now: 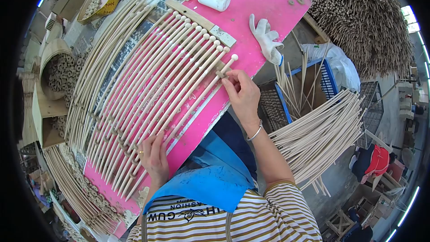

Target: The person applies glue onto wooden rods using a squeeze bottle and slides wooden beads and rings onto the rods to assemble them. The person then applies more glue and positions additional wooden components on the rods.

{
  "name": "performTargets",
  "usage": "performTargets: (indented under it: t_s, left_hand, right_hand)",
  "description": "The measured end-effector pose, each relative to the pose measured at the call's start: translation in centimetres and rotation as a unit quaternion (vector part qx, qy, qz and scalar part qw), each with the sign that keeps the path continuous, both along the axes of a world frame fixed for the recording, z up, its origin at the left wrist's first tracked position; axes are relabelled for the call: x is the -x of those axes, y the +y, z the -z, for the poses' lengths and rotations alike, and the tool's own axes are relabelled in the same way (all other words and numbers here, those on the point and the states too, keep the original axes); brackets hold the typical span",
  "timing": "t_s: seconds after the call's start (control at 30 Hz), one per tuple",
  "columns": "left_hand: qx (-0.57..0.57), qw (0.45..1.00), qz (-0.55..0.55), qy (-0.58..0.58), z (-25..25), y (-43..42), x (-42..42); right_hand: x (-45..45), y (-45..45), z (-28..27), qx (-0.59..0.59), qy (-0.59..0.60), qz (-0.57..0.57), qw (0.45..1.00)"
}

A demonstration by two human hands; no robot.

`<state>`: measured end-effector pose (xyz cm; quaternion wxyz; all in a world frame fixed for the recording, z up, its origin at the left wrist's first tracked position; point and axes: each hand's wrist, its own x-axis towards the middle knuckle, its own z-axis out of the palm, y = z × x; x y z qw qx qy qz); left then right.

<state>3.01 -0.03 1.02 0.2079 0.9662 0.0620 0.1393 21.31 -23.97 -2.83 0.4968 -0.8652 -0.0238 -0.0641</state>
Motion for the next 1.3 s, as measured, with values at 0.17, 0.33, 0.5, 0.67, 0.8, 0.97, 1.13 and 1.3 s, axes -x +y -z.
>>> performTargets:
  t_s: [0.17, 0.33, 0.5, 0.67, 0.8, 0.97, 1.13, 1.3]
  left_hand:
    - [-0.050, 0.998, 0.007, 0.029, -0.6, 2.5, 0.5]
    - [-0.070, 0.997, 0.024, 0.028, -0.4, 2.6, 0.1]
    - [-0.058, 0.998, 0.027, 0.026, -0.6, 2.7, 0.3]
    - [-0.064, 0.997, 0.030, -0.011, -3.1, 2.8, 1.0]
    - [-0.074, 0.994, 0.059, -0.052, -4.5, 2.7, 1.6]
    - [-0.092, 0.994, 0.044, 0.026, -7.2, 3.9, 3.2]
    - [0.078, 0.983, -0.060, 0.157, -8.7, 9.0, 7.5]
    - [0.185, 0.938, -0.097, 0.277, -8.5, 11.0, 9.6]
  right_hand:
    - [0.4, -1.2, 1.3, -0.111, -0.009, -0.007, 0.994]
    - [0.5, -1.7, 1.6, -0.154, 0.005, -0.005, 0.988]
    - [1.3, -1.9, 0.6, -0.277, 0.052, 0.026, 0.959]
    - [3.4, 0.9, -2.7, -0.238, 0.107, -0.069, 0.963]
    - [4.1, 3.9, -3.8, -0.405, 0.299, -0.108, 0.857]
    - [3.9, 5.2, -3.2, -0.450, 0.293, -0.185, 0.823]
    - [2.3, 3.3, -3.4, -0.489, 0.272, -0.162, 0.813]
    - [2.6, 3.4, -3.4, -0.451, 0.261, -0.163, 0.838]
